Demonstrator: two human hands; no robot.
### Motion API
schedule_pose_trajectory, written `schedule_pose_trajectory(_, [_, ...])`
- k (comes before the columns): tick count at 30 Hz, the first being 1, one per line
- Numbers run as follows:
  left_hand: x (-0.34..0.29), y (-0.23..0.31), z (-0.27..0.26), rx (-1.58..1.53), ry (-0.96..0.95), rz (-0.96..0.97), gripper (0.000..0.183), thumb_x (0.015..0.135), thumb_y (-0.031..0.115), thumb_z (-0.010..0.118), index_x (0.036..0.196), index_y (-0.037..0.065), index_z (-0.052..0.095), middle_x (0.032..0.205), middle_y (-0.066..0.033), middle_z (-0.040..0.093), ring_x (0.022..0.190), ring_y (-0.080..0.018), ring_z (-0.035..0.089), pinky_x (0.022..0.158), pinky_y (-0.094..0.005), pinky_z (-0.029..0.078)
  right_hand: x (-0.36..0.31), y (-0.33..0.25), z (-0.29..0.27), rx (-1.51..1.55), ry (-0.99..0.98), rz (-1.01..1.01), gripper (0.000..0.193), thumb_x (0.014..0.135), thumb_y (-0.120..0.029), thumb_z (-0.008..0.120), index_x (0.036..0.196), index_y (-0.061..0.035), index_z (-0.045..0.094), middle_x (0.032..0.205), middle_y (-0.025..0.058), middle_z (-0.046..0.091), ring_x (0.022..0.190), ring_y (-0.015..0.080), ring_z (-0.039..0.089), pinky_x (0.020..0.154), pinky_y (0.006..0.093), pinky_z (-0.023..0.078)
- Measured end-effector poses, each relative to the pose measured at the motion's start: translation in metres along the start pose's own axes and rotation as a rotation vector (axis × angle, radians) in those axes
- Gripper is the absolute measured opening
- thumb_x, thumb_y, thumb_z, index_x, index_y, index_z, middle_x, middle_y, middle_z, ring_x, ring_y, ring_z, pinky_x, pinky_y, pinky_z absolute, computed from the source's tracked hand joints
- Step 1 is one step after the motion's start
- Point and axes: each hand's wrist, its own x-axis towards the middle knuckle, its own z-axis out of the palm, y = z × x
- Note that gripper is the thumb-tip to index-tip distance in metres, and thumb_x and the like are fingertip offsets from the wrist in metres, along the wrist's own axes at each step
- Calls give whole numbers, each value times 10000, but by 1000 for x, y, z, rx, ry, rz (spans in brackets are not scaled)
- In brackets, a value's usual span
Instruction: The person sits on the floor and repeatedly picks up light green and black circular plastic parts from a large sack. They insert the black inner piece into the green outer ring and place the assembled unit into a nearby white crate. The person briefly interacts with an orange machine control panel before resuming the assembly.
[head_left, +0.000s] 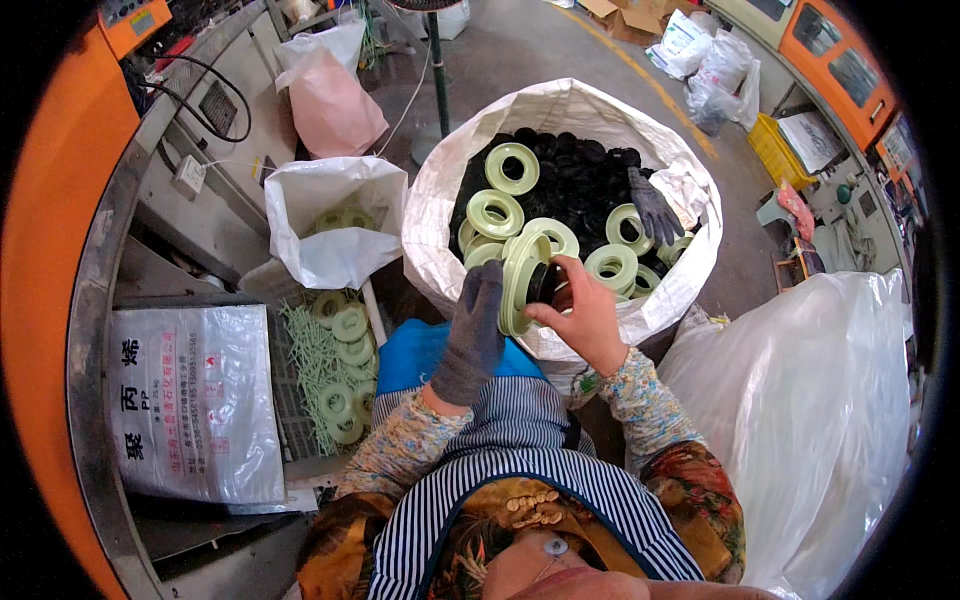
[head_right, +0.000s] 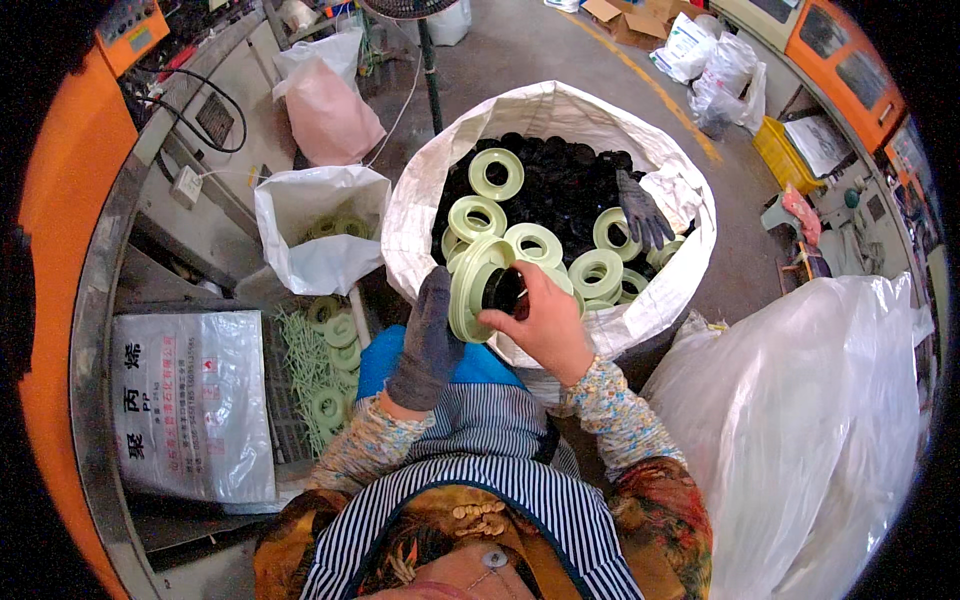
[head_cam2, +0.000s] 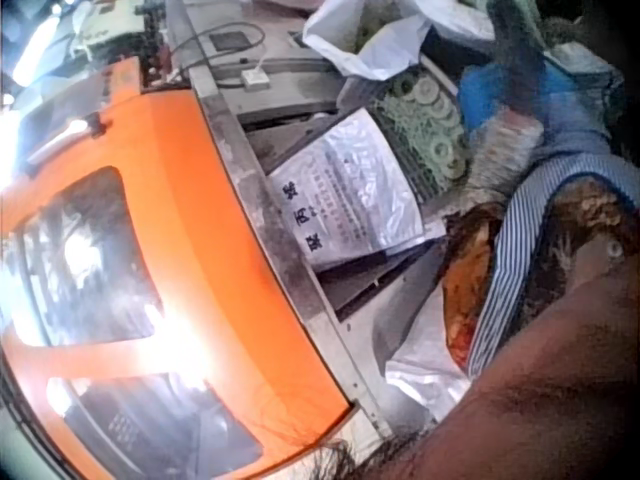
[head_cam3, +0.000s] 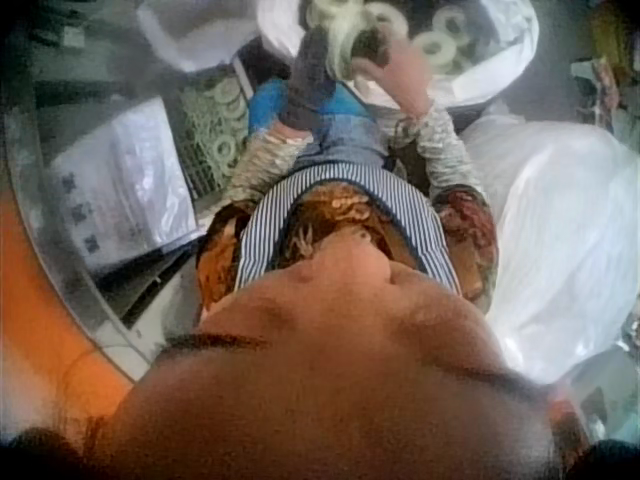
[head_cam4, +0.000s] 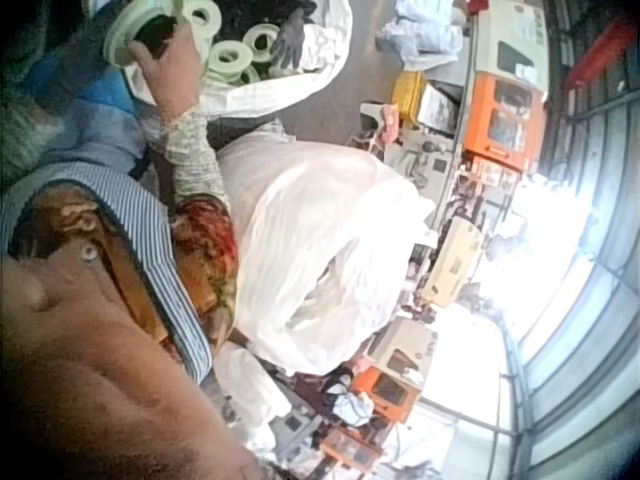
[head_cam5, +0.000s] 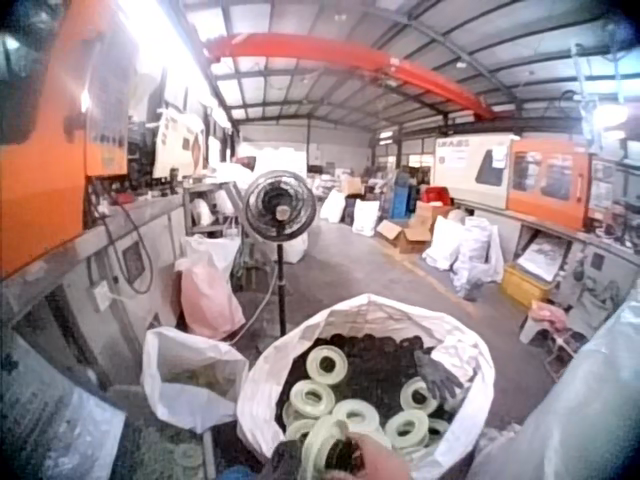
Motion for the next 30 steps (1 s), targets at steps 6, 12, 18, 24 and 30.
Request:
schedule_pose_trajectory(6, [-34,-45,1,-315,-119,-591,488,893,144,634,1325,9,452,1269,-112,505,1167,-204,496,1003,-340,392,-26,25,18,1211,46,409,402,954,-205,522,1303,-15,462,1099,85,606,907,158,629,742,296,535])
schedule_pose_trajectory(12, [3,0,33,-444,-437,-216,708,851,215,666,1444,54,314,1477,-193,305,1396,-313,259,1128,-401,245,-42,53,13,1344,187,499,478,954,-217,528,1378,-54,380,1226,96,562,1044,199,608,854,355,520])
schedule_pose_trajectory(18, [1,-36,67,-299,-491,-224,816,793,350,727,1436,60,319,1448,-235,321,1372,-380,275,1121,-427,268,-60,103,-18,1570,212,444,410,999,-284,434,1358,-85,428,1323,76,526,1186,229,539,991,385,469])
schedule_pose_trajectory(24, [23,-130,91,251,-361,-206,628,800,207,681,1343,35,419,1348,-210,436,1257,-387,416,1067,-459,341,-64,144,-107,1890,332,82,444,950,-335,529,1309,-77,497,1315,87,547,1171,234,548,993,444,456])
schedule_pose_trajectory(30, [67,-164,107,689,-817,228,530,838,126,530,1360,144,440,1398,-79,443,1336,-341,349,1099,-424,303,19,81,-149,1737,485,-182,661,911,-356,580,1406,1,326,1411,171,410,1270,272,431,1089,441,330])
